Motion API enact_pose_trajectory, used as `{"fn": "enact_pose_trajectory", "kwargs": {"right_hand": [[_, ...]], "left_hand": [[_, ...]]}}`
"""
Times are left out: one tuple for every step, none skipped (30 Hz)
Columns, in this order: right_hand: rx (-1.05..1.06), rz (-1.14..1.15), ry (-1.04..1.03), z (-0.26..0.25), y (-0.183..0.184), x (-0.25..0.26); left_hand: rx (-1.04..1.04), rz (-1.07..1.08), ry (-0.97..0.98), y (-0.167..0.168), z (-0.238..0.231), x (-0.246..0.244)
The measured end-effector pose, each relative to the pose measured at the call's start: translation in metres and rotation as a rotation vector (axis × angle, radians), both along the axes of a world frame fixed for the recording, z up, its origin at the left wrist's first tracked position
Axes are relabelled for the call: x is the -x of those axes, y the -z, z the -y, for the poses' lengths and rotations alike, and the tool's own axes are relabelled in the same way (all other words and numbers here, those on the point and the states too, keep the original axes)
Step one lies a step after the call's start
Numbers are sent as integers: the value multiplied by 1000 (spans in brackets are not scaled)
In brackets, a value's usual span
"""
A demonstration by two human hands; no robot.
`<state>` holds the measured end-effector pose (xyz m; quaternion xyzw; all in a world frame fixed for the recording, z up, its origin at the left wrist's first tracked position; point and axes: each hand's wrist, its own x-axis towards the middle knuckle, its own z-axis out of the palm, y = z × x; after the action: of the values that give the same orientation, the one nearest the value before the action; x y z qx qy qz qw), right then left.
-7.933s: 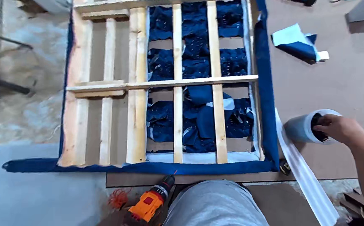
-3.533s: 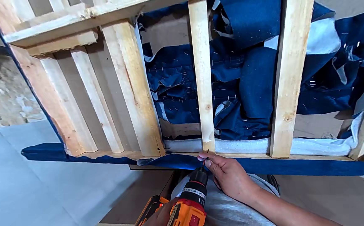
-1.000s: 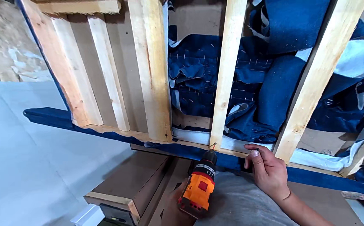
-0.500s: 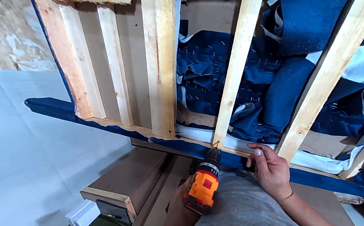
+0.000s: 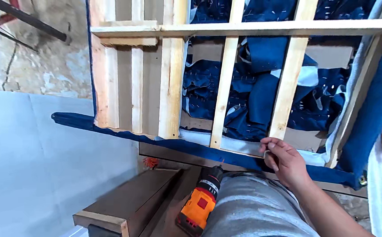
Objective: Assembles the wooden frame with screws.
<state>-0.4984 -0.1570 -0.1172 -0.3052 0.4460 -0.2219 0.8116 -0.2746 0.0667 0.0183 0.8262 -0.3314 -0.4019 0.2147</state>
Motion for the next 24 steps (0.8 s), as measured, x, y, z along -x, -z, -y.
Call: {"fn": "enact_pose_trajectory", "kwargs": {"right_hand": [[8, -25, -20, -1, -4, 8], [16, -53, -49, -3, -9, 16], [8, -91, -77, -6, -14, 22], [-15, -112, -80, -10, -19, 28], [-46, -125, -67, -15, -24, 31], [-82, -135, -50, -19, -27, 33], [-131, -139, -37, -22, -29, 34], [-179, -140, -28, -25, -31, 34], [-222, -142, -16, -27, -33, 34], [-251, -147, -6, -31, -34, 33], [-268, -154, 3, -36, -36, 32], [-275, -158, 13, -41, -38, 31], [-277, -150, 20, -42, -39, 31], [-276, -137, 31, -42, -41, 30], [-277, -127, 37, -44, -43, 31], [-283, -114, 38, -45, -46, 32], [-289, -102, 32, -44, -47, 33], [-301, -89, 24, -43, -48, 35], [-315, -69, 20, -41, -48, 37], [-327, -46, 17, -39, -46, 40], [-341, -21, 15, -36, -45, 42], [-358, 4, 14, -34, -44, 45], [-375, 20, 9, -33, -43, 49], [-398, 41, 2, -30, -40, 54]], "left_hand": [[15, -15, 14, -1, -2, 4], [35, -30, 32, -1, -3, 8], [58, -40, 57, 1, -2, 11], [78, -48, 88, 4, -1, 13], [100, -53, 122, 7, 1, 15], [129, -60, 152, 10, 3, 17], [159, -75, 173, 13, 5, 18], [180, -92, 194, 16, 9, 18], [197, -119, 216, 19, 13, 17], [220, -148, 240, 22, 17, 16], [256, -174, 264, 26, 16, 15], [299, -207, 281, 32, 15, 15], [338, -237, 291, 38, 17, 16], [358, -263, 307, 42, 19, 18], [362, -281, 319, 44, 20, 21], [359, -284, 328, 44, 20, 25], [362, -282, 331, 44, 20, 30], [356, -273, 327, 43, 21, 35], [342, -253, 315, 42, 21, 40], [321, -236, 298, 40, 21, 46], [305, -217, 279, 37, 20, 54], [299, -195, 260, 34, 19, 63], [303, -168, 244, 31, 17, 74], [299, -123, 232, 30, 17, 85]]}}
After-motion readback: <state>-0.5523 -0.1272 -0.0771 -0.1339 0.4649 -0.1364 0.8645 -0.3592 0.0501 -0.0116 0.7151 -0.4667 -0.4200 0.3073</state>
